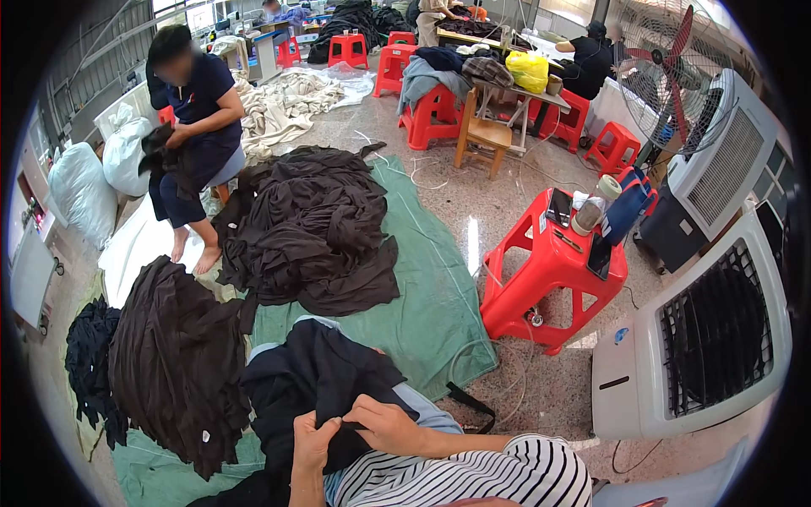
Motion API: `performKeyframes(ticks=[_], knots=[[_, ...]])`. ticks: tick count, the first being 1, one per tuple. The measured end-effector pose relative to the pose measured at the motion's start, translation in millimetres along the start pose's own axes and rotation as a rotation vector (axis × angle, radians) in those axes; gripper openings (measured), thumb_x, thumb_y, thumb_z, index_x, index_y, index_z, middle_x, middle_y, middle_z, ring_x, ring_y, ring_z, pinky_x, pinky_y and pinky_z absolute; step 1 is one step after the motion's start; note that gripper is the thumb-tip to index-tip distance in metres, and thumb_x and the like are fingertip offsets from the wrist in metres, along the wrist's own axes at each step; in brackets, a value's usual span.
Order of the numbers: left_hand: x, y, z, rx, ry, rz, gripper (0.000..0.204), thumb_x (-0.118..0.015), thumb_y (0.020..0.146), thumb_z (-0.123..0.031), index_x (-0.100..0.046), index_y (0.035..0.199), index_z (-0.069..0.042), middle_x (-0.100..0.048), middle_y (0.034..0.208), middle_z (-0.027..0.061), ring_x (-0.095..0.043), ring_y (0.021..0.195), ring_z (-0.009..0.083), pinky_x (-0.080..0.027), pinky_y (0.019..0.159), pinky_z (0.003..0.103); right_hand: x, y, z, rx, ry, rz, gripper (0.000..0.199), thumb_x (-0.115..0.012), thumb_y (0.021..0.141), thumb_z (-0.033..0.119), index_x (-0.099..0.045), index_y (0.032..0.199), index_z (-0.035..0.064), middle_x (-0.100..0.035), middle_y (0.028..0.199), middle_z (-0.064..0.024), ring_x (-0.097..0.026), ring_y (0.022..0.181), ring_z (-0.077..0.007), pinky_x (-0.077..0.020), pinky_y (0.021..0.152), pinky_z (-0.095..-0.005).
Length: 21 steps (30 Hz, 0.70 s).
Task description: Sorting and inspecting black garment pieces in a textile manufacturing facility.
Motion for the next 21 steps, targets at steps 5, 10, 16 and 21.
performKeyframes(ticks=[5,10,16,21], knots=[[-8.7,-4.2,-22.2,-0.333,0.536,0.01,0.008,-0.062,0.084,0.002,-0.065,0.09,0.006,-0.068,0.078,0.009,-0.061,0.069,0.0118,-0.047,0.062,0.027,-0.5,-0.9,-6.4,-0.009,0.021,0.004,0.035,-0.071,0.067,-0.007,-0.062,0.1,-0.0009,-0.053,0.091,-0.0109,-0.062,0.075,-0.0305,-0.0514,0.064,-0.0367],[-10.0,-9.2,-20.1,-0.423,0.577,0.018,0.009,-0.061,0.087,0.0,-0.064,0.094,0.006,-0.068,0.082,0.0156,-0.064,0.069,0.0227,-0.048,0.063,0.031,-0.5,-2.0,-10.8,-0.005,0.041,0.014,0.033,-0.071,0.068,-0.007,-0.063,0.099,-0.0016,-0.054,0.09,-0.0106,-0.062,0.075,-0.0302,-0.051,0.063,-0.0366],[-22.8,-13.0,-24.9,-0.464,0.729,0.088,0.02,-0.057,0.095,-0.01,-0.06,0.107,0.005,-0.064,0.101,0.0225,-0.063,0.09,0.0403,-0.05,0.075,0.04,1.9,0.8,-16.4,-0.029,0.06,0.008,0.03,-0.071,0.071,-0.007,-0.065,0.1,-0.0002,-0.058,0.087,-0.011,-0.062,0.075,-0.0279,-0.0506,0.063,-0.0335],[-29.0,-14.5,-29.3,-0.484,0.784,0.144,0.021,-0.059,0.094,-0.007,-0.06,0.11,0.005,-0.065,0.105,0.0221,-0.063,0.095,0.0415,-0.051,0.08,0.038,5.2,1.8,-20.0,-0.036,0.077,0.009,0.028,-0.073,0.071,-0.007,-0.065,0.097,-0.0003,-0.058,0.086,-0.0107,-0.062,0.075,-0.0271,-0.0498,0.062,-0.0327]])
Point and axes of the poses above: each hand's wrist, its own y-axis towards the middle knuckle, its own x-axis out of the back of the hand, z = x × y, the point moved 7 cm from there along y, towards the middle knuckle
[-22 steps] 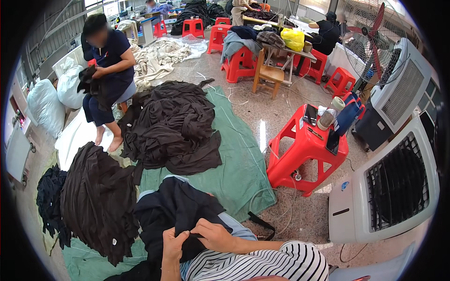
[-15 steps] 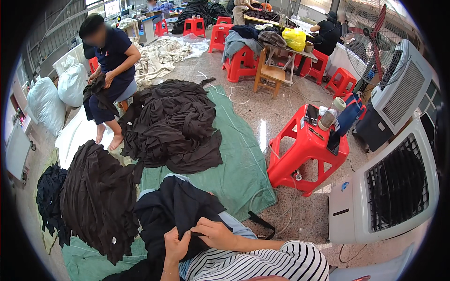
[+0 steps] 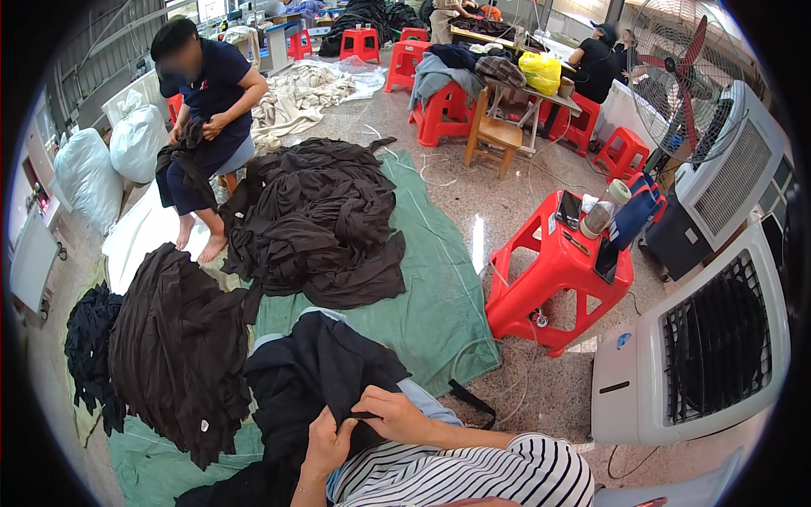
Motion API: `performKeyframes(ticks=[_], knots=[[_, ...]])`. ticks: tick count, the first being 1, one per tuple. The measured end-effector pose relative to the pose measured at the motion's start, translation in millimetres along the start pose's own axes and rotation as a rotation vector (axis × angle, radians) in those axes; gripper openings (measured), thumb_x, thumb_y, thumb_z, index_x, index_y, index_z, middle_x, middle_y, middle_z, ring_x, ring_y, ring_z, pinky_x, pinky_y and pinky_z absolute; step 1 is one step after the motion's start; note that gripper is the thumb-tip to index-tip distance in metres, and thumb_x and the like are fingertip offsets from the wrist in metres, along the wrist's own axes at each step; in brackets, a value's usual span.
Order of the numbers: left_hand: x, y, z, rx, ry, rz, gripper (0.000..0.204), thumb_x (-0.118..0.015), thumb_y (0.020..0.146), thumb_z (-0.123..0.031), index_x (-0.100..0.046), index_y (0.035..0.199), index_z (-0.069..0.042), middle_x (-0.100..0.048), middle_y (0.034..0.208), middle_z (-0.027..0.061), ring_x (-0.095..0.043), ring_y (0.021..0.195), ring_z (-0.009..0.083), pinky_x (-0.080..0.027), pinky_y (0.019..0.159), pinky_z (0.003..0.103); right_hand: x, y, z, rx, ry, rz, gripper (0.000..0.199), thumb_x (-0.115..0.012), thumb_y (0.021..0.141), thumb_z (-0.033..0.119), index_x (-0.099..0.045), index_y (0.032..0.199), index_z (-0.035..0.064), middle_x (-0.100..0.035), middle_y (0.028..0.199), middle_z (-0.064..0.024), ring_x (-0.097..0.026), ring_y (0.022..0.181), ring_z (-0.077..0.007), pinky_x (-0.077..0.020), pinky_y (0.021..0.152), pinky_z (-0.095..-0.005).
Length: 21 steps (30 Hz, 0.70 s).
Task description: Sorting and inspecting black garment pieces in a textile manufacturing facility.
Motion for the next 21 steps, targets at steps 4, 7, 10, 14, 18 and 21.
performKeyframes(ticks=[4,7,10,14,18,21], knots=[[0.9,-3.8,10.3,0.042,-0.022,0.0,0.021,-0.061,0.091,-0.003,-0.061,0.111,0.005,-0.065,0.106,0.0224,-0.065,0.096,0.0391,-0.051,0.081,0.037,-1.5,4.6,-4.1,-0.013,0.043,0.021,0.025,-0.073,0.072,-0.007,-0.065,0.095,-0.0005,-0.059,0.085,-0.0105,-0.062,0.076,-0.0265,-0.0492,0.062,-0.0319],[1.9,-6.0,9.9,0.075,-0.118,0.009,0.019,-0.06,0.09,-0.001,-0.062,0.108,0.005,-0.067,0.103,0.0218,-0.067,0.092,0.0364,-0.051,0.078,0.036,0.5,3.6,-1.4,-0.032,0.073,0.016,0.023,-0.073,0.073,-0.007,-0.065,0.094,-0.0007,-0.06,0.085,-0.0102,-0.062,0.076,-0.0257,-0.0491,0.062,-0.0317],[4.0,-9.3,7.0,0.054,-0.097,0.007,0.018,-0.059,0.087,0.001,-0.064,0.104,0.005,-0.068,0.098,0.0202,-0.068,0.086,0.0334,-0.052,0.075,0.034,-2.6,-0.6,-2.4,-0.062,0.109,0.023,0.023,-0.073,0.073,-0.007,-0.066,0.094,-0.0008,-0.06,0.084,-0.0094,-0.062,0.075,-0.0239,-0.0482,0.062,-0.0308],[4.8,-19.8,13.4,0.118,-0.152,-0.037,0.019,-0.059,0.085,0.001,-0.065,0.103,0.005,-0.069,0.093,0.018,-0.069,0.084,0.0298,-0.052,0.074,0.033,-13.3,-6.0,-17.9,-0.313,0.319,0.082,0.015,-0.072,0.079,-0.002,-0.068,0.093,-0.0013,-0.06,0.081,-0.0058,-0.06,0.078,-0.015,-0.0439,0.065,-0.0256],[8.8,-21.3,7.8,0.174,-0.187,-0.259,0.017,-0.062,0.083,-0.003,-0.068,0.098,0.004,-0.07,0.083,0.0125,-0.067,0.075,0.0167,-0.051,0.07,0.03,-36.2,-18.2,-50.9,-0.537,0.601,0.081,0.007,-0.068,0.088,0.004,-0.067,0.088,-0.0028,-0.063,0.079,0.0024,-0.053,0.076,-0.0044,-0.0446,0.068,-0.0241],[-3.5,-14.5,42.0,0.42,-0.429,-0.388,0.016,-0.07,0.084,-0.01,-0.069,0.09,0.004,-0.068,0.077,0.0011,-0.058,0.074,0.0059,-0.048,0.065,0.027,-20.1,-3.4,-42.9,-0.582,0.465,0.064,0.007,-0.067,0.086,0.004,-0.067,0.085,-0.0027,-0.065,0.08,0.0011,-0.056,0.077,-0.0053,-0.0476,0.07,-0.024]])
Point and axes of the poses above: each hand's wrist, its own y-axis towards the middle knuckle, its own x-axis out of the back of the hand, z = x × y, the point moved 7 cm from there along y, towards the middle knuckle
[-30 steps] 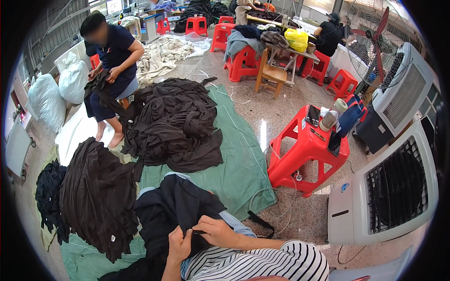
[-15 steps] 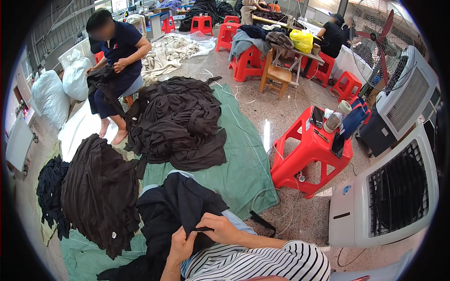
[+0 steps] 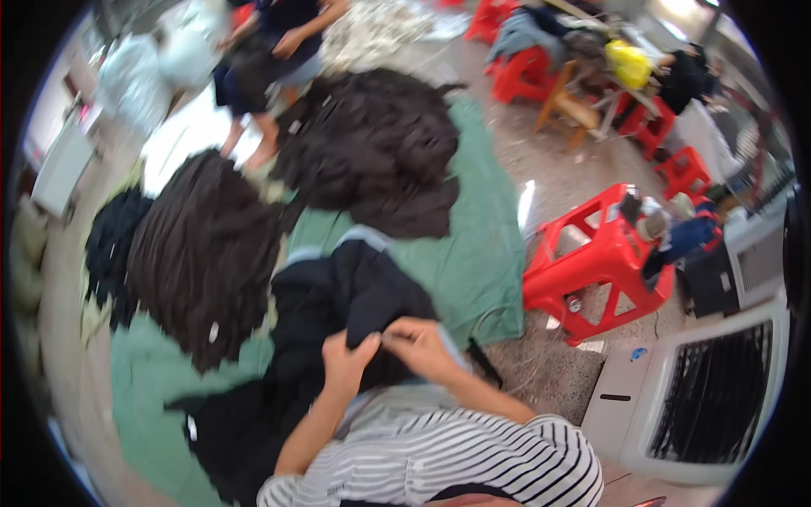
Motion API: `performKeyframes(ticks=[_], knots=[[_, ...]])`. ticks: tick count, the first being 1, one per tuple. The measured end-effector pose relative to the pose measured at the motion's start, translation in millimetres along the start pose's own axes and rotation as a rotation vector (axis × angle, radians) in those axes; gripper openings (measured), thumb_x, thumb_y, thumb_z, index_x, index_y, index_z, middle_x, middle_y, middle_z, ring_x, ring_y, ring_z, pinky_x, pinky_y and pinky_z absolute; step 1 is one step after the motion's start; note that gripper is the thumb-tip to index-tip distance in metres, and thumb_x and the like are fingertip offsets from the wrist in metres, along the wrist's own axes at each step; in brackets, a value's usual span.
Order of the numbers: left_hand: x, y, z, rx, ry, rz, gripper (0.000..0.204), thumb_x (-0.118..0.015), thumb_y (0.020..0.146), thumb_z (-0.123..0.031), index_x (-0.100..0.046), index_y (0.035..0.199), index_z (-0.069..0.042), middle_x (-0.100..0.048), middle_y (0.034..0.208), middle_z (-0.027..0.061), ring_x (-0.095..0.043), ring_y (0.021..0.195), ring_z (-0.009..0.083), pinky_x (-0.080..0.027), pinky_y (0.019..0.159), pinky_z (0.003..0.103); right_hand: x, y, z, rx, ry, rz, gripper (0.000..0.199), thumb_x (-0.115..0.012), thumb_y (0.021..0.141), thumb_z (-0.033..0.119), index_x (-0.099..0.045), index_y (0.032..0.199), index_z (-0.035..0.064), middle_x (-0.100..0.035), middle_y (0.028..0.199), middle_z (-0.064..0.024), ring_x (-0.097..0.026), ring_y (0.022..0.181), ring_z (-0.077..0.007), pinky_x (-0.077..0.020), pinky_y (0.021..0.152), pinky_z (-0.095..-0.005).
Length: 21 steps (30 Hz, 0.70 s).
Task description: Sorting and inspecting black garment pieces in a textile manufacturing facility.
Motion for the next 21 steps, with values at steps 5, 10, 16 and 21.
performKeyframes(ticks=[5,10,16,21], knots=[[-21.5,19.4,-3.1,0.33,-0.628,0.019,0.016,-0.066,0.092,-0.016,-0.069,0.094,0.0,-0.068,0.088,0.0016,-0.064,0.075,0.0092,-0.052,0.068,0.025,20.8,3.4,8.4,-0.028,0.16,-0.079,0.009,-0.063,0.093,0.006,-0.068,0.091,-0.0008,-0.064,0.082,0.0039,-0.055,0.076,-0.0027,-0.0446,0.069,-0.0202],[10.2,32.5,0.2,0.123,-0.679,0.024,0.027,-0.06,0.096,-0.015,-0.062,0.118,0.001,-0.065,0.116,0.0106,-0.062,0.108,0.0179,-0.047,0.094,0.028,26.7,-0.8,6.1,-0.127,0.498,-0.105,0.011,-0.06,0.094,0.007,-0.067,0.089,-0.0007,-0.063,0.088,0.0029,-0.052,0.08,-0.0034,-0.0405,0.071,-0.0198],[-30.1,-27.0,-98.1,-0.68,0.695,0.644,0.121,-0.072,0.059,-0.075,-0.033,0.143,0.003,-0.044,0.14,0.0257,-0.037,0.137,0.0412,-0.015,0.113,0.061,62.9,-56.9,126.4,0.798,-0.288,-0.056,0.024,-0.063,0.09,0.024,-0.066,0.09,0.0001,-0.066,0.09,-0.0147,-0.064,0.074,-0.0212,-0.0522,0.067,-0.0332],[-35.8,-70.0,-87.6,-0.626,0.266,0.908,0.051,-0.073,0.079,-0.03,-0.058,0.119,-0.002,-0.067,0.094,0.0204,-0.064,0.092,0.0371,-0.048,0.084,0.044,65.5,-54.0,178.0,1.017,-0.431,-0.508,0.026,-0.06,0.092,0.027,-0.063,0.097,0.0015,-0.065,0.089,-0.014,-0.064,0.073,-0.0212,-0.0529,0.069,-0.0346]])
Point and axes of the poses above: each hand's wrist, its own y-axis towards the middle knuckle, its own x-axis out of the back of the hand, z = x × y, the point moved 7 cm from there along y, towards the middle knuckle
